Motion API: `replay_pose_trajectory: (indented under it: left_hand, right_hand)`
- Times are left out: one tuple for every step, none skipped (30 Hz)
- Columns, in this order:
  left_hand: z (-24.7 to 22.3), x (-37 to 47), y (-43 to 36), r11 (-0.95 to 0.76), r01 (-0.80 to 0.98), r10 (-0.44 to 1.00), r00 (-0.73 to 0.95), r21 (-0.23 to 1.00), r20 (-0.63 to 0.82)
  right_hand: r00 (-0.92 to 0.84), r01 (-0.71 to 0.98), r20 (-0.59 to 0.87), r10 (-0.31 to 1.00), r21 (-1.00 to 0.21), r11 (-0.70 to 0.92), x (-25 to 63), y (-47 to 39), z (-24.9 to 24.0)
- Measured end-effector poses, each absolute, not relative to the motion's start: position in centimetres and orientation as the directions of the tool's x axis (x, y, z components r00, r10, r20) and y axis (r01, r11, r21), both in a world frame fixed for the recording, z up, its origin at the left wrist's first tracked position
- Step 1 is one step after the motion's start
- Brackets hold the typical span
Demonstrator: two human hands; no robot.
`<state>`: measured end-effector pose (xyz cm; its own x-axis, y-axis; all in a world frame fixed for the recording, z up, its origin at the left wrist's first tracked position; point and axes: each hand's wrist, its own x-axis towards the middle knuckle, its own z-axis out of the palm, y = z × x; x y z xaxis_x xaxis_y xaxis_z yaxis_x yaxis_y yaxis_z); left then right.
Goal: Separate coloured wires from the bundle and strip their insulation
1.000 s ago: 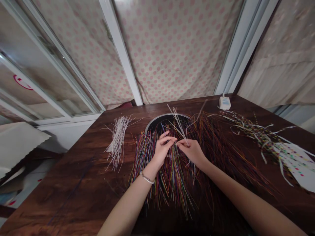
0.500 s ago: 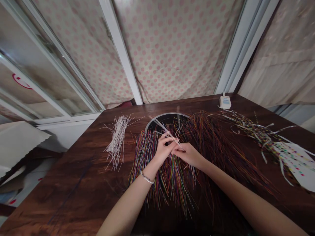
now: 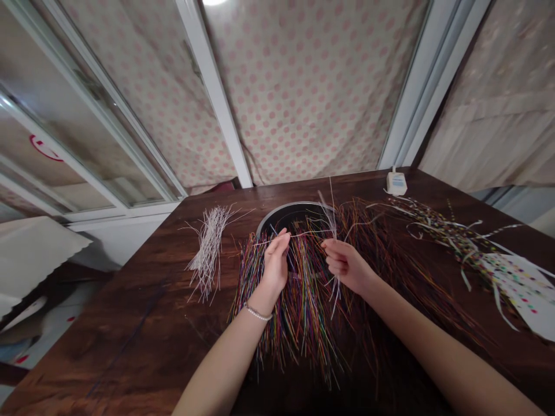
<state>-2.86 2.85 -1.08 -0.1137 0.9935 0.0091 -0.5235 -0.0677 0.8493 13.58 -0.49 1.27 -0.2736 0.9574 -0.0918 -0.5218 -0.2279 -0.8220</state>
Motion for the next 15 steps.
replay_pose_trajectory:
  left_hand:
    - [-1.1, -2.8, 2.9, -0.098, -0.511, 0.990, -0.138, 0.854, 0.032]
    - [-1.2, -2.8, 2.9, -0.136, -0.486, 0.984, -0.166, 0.863, 0.062]
    - [-1.3, -2.8, 2.9, -0.178, -0.449, 0.976, -0.196, 0.876, 0.098]
    - [-1.4, -2.8, 2.9, -0.218, -0.400, 0.965, -0.227, 0.890, 0.135]
    - [-1.4, -2.8, 2.9, -0.252, -0.344, 0.953, -0.252, 0.904, 0.170]
    - [-1.5, -2.8, 2.9, -0.277, -0.287, 0.943, -0.266, 0.917, 0.201]
    - [-1.5, -2.8, 2.9, -0.292, -0.235, 0.936, -0.269, 0.927, 0.227]
    - [-1.5, -2.9, 2.8, -0.301, -0.192, 0.934, -0.255, 0.934, 0.248]
    - [-1.4, -2.8, 2.8, -0.306, -0.161, 0.936, -0.230, 0.938, 0.266]
    - [-1.4, -2.8, 2.7, -0.310, -0.143, 0.940, -0.198, 0.940, 0.280]
    - [-1.3, -2.8, 2.6, -0.311, -0.139, 0.943, -0.166, 0.940, 0.288]
    - [-1.3, -2.8, 2.5, -0.310, -0.150, 0.947, -0.140, 0.939, 0.291]
    - [-1.2, -2.8, 2.5, -0.306, -0.175, 0.950, -0.125, 0.936, 0.287]
    - [-1.2, -2.8, 2.5, -0.298, -0.213, 0.953, -0.125, 0.930, 0.277]
    - [-1.2, -2.9, 2.5, -0.285, -0.261, 0.956, -0.139, 0.922, 0.257]
  right_hand:
    - [-0.244, -0.538, -0.096, 0.965, -0.814, -0.218, 13.7, -0.4, 1.2]
    - [-0.207, -0.538, -0.100, 0.973, -0.819, -0.199, 13.6, -0.3, 1.1]
    - [-0.154, -0.524, -0.097, 0.983, -0.836, -0.165, 13.5, -0.3, 1.1]
    - [-0.089, -0.495, -0.085, 0.992, -0.861, -0.118, 13.4, -0.3, 1.1]
    - [-0.014, -0.457, -0.064, 0.998, -0.887, -0.063, 13.2, -0.3, 1.2]
    - [0.060, -0.414, -0.037, 0.998, -0.910, -0.009, 13.1, -0.3, 1.3]
    - [0.126, -0.374, -0.008, 0.992, -0.927, 0.040, 13.1, -0.4, 1.4]
    - [0.180, -0.344, 0.015, 0.984, -0.936, 0.077, 13.1, -0.4, 1.6]
    - [0.216, -0.324, 0.028, 0.976, -0.941, 0.099, 13.3, -0.3, 1.7]
    - [0.238, -0.313, 0.030, 0.971, -0.944, 0.106, 13.5, -0.2, 1.8]
    - [0.250, -0.308, 0.023, 0.968, -0.946, 0.102, 13.8, -0.1, 1.9]
    - [0.251, -0.305, 0.010, 0.968, -0.948, 0.090, 14.2, 0.1, 1.8]
    - [0.245, -0.304, -0.007, 0.970, -0.950, 0.070, 14.5, 0.3, 1.6]
    - [0.234, -0.302, -0.025, 0.972, -0.952, 0.048, 14.8, 0.4, 1.5]
    - [0.220, -0.299, -0.043, 0.975, -0.954, 0.025, 15.1, 0.6, 1.2]
